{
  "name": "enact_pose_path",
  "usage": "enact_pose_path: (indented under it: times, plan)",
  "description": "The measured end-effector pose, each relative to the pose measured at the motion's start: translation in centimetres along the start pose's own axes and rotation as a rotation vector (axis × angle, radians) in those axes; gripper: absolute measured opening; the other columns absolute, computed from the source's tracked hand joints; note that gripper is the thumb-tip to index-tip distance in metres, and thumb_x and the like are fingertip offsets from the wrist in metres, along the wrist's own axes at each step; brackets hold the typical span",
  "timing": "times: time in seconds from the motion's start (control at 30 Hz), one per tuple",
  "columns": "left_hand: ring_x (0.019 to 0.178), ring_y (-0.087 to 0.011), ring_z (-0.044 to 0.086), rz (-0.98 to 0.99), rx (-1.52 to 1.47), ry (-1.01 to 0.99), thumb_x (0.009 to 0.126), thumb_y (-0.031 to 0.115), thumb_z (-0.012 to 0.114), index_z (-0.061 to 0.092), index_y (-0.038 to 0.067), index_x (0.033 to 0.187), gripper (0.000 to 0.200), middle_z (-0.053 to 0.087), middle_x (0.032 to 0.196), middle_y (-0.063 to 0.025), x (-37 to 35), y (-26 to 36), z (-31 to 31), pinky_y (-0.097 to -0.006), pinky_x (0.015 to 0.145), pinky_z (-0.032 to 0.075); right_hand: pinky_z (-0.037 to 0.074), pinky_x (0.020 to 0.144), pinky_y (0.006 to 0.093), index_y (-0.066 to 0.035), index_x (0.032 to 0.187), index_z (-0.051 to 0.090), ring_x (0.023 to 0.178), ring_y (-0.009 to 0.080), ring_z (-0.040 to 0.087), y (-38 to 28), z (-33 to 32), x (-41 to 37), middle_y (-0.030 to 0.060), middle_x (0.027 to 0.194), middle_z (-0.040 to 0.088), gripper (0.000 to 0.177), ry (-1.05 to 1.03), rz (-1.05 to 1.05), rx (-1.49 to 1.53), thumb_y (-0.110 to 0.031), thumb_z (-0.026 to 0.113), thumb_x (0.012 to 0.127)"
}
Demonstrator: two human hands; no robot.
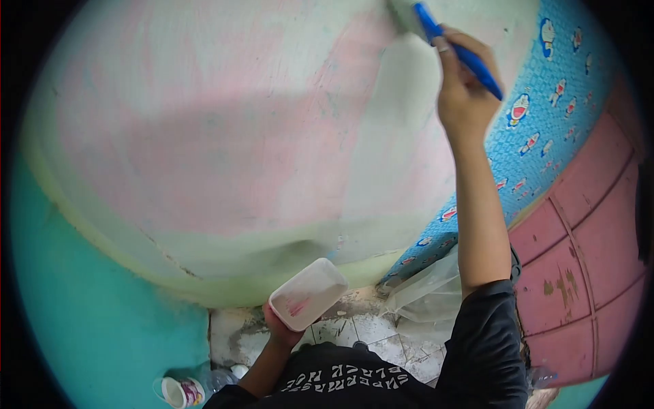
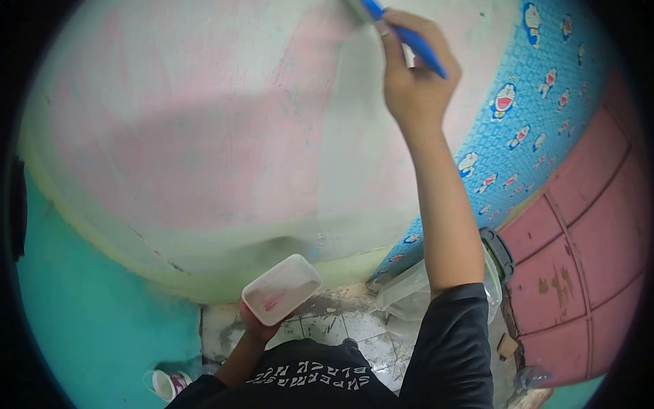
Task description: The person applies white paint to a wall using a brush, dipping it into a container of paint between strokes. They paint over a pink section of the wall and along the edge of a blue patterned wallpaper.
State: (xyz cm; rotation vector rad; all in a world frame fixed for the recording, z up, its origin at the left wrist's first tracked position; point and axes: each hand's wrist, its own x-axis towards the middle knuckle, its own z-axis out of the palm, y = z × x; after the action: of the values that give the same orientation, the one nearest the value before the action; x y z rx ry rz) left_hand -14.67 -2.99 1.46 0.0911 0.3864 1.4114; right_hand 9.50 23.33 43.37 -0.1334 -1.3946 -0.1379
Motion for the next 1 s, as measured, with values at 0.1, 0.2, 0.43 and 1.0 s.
enact_pose_path:
  times: [0.1, 0.2, 0.43, 1.0]
  plan:
    - [0.126, -0.0496, 0.058, -0.027, -0.008, 0.001, 0.093, 0.065, 0.040, 0.046, 0.009, 0.151, 0.081, 0.055, 0.145, -0.0210, -0.4, 1.9, -0.1, -0.0698, 0.088, 0.056, 0.057, 0.081, 0.0324, -0.003, 0.100, 0.071, 0.092, 0.0292, 0.074, -1.7, 0.0, -4.2, 0.0136, 0.099, 0.074, 0.024, -0.205, -0.154, -0.349, 0.010, 0.070, 0.081]
    - [0.125, -0.0483, 0.059, -0.035, 0.040, 0.021, 0.092, 0.066, 0.041, 0.050, 0.010, 0.148, 0.080, 0.057, 0.142, -0.0201, -0.3, 3.3, -0.8, -0.0693, 0.088, 0.056, 0.059, 0.090, 0.0417, -0.007, 0.106, 0.070, 0.111, 0.0362, 0.069, -2.5, -1.5, -14.4, 0.0182, 0.121, 0.070, 0.033, -0.623, -0.187, -0.462, 0.001, 0.072, 0.074]
    - [0.124, -0.0434, 0.061, -0.074, 0.170, 0.091, 0.091, 0.071, 0.040, 0.049, 0.010, 0.147, 0.083, 0.059, 0.138, -0.0172, -1.1, 4.6, -1.4, -0.0616, 0.094, 0.055, 0.060, 0.093, 0.0411, -0.007, 0.110, 0.069, 0.113, 0.0344, 0.069, -5.4, -4.0, -20.5, 0.0156, 0.121, 0.069, 0.032, -1.260, -0.105, -0.204, -0.006, 0.072, 0.078]
    - [0.123, -0.0472, 0.058, -0.127, 0.252, 0.013, 0.088, 0.070, 0.041, 0.048, 0.014, 0.148, 0.082, 0.054, 0.143, -0.0165, -0.6, 5.1, -3.8, -0.0661, 0.086, 0.056, 0.059, 0.087, 0.0367, -0.007, 0.106, 0.073, 0.102, 0.0305, 0.072, -1.3, -1.7, 3.7, 0.0116, 0.109, 0.074, 0.029, -0.517, -0.353, -0.563, 0.007, 0.074, 0.081]
